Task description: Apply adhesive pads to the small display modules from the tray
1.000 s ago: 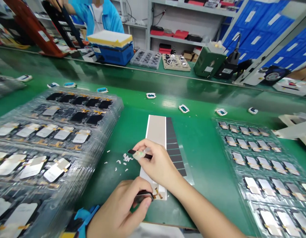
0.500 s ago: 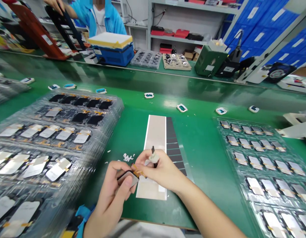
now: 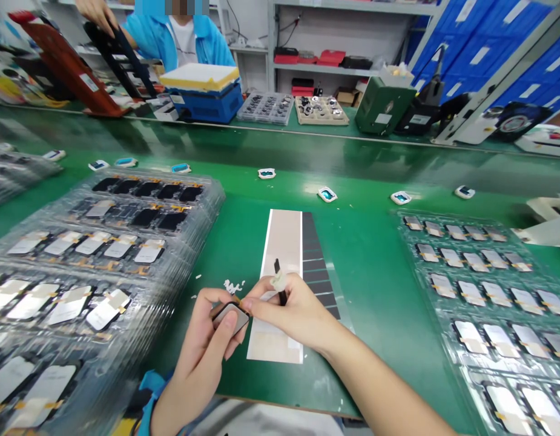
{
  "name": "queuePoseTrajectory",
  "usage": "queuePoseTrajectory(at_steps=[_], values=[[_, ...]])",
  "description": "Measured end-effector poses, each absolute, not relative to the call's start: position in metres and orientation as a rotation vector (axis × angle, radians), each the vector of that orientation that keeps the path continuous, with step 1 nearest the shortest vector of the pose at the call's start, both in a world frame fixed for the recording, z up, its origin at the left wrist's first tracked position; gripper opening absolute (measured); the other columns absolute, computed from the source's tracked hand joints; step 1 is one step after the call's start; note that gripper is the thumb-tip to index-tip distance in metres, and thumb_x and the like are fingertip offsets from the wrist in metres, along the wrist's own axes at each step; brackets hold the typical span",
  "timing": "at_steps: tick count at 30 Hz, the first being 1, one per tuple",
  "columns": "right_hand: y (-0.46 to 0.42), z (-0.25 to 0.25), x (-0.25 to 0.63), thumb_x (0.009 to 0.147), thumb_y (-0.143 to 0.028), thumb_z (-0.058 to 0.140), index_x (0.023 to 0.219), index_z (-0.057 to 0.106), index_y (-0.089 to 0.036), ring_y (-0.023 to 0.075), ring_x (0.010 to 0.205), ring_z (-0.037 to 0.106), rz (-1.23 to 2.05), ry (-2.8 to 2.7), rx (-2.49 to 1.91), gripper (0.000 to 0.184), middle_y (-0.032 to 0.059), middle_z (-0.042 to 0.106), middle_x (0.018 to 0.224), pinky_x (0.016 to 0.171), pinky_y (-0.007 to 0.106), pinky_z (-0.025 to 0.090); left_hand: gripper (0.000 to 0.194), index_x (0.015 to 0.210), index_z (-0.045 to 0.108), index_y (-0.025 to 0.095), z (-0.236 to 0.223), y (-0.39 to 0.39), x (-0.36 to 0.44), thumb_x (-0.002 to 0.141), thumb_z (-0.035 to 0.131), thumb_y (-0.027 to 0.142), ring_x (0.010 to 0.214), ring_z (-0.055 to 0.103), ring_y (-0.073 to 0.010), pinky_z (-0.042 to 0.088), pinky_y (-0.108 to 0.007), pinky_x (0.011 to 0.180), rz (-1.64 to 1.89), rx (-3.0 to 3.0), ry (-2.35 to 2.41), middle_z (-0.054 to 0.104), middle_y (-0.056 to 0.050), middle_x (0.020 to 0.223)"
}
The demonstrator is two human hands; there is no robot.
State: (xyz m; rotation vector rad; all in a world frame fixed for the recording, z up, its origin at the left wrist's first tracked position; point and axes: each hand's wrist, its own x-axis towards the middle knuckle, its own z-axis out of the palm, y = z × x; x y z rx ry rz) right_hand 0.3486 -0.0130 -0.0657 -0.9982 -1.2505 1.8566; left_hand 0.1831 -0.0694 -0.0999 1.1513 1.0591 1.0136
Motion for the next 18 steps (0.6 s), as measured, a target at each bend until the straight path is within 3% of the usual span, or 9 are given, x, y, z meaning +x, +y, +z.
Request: queuePoseTrajectory(at_steps=[7,14,18], values=[[-0.013,-0.067,0.3533,0.07,-0.045,0.085,0.068,0.071,-0.016,0.0043,0.044,0.03,1.82,-1.335,-1.093,0.033,-0.0044,0.056,0.052,0.042,0.022,0.017,0.025,0.106,0.041,0.025,-0.0986,-0.0692,0.1828,0.105,0.041,0.05,0.079,0.051,-0.0139,0.037,-0.023,0.058,0.987,1.219,1.111,0.053,-0.002,0.094],[-0.0155,-0.0699,0.3516,0.079,-0.046,0.078,0.071,0.072,-0.017,0.0056,0.046,0.024,1.681,-1.408,-1.139,0.03,-0.0089,0.039,0.046,0.044,0.024,0.016,0.026,0.106,0.044,0.025,-0.1003,-0.07,0.1816,0.104,0.043,0.05,0.067,0.047,-0.0119,0.038,-0.023,0.058,1.029,1.09,1.053,0.052,0.001,0.086],[-0.0186,-0.0708,0.3507,0.083,-0.041,0.074,0.075,0.074,-0.017,0.0062,0.049,0.033,1.546,-1.477,-1.175,0.025,-0.0047,0.054,0.056,0.046,0.024,0.022,0.027,0.108,0.047,0.023,-0.1033,-0.0699,0.1803,0.101,0.05,0.05,0.068,0.048,-0.0136,0.039,-0.024,0.058,1.07,1.092,1.063,0.054,-0.001,0.087]])
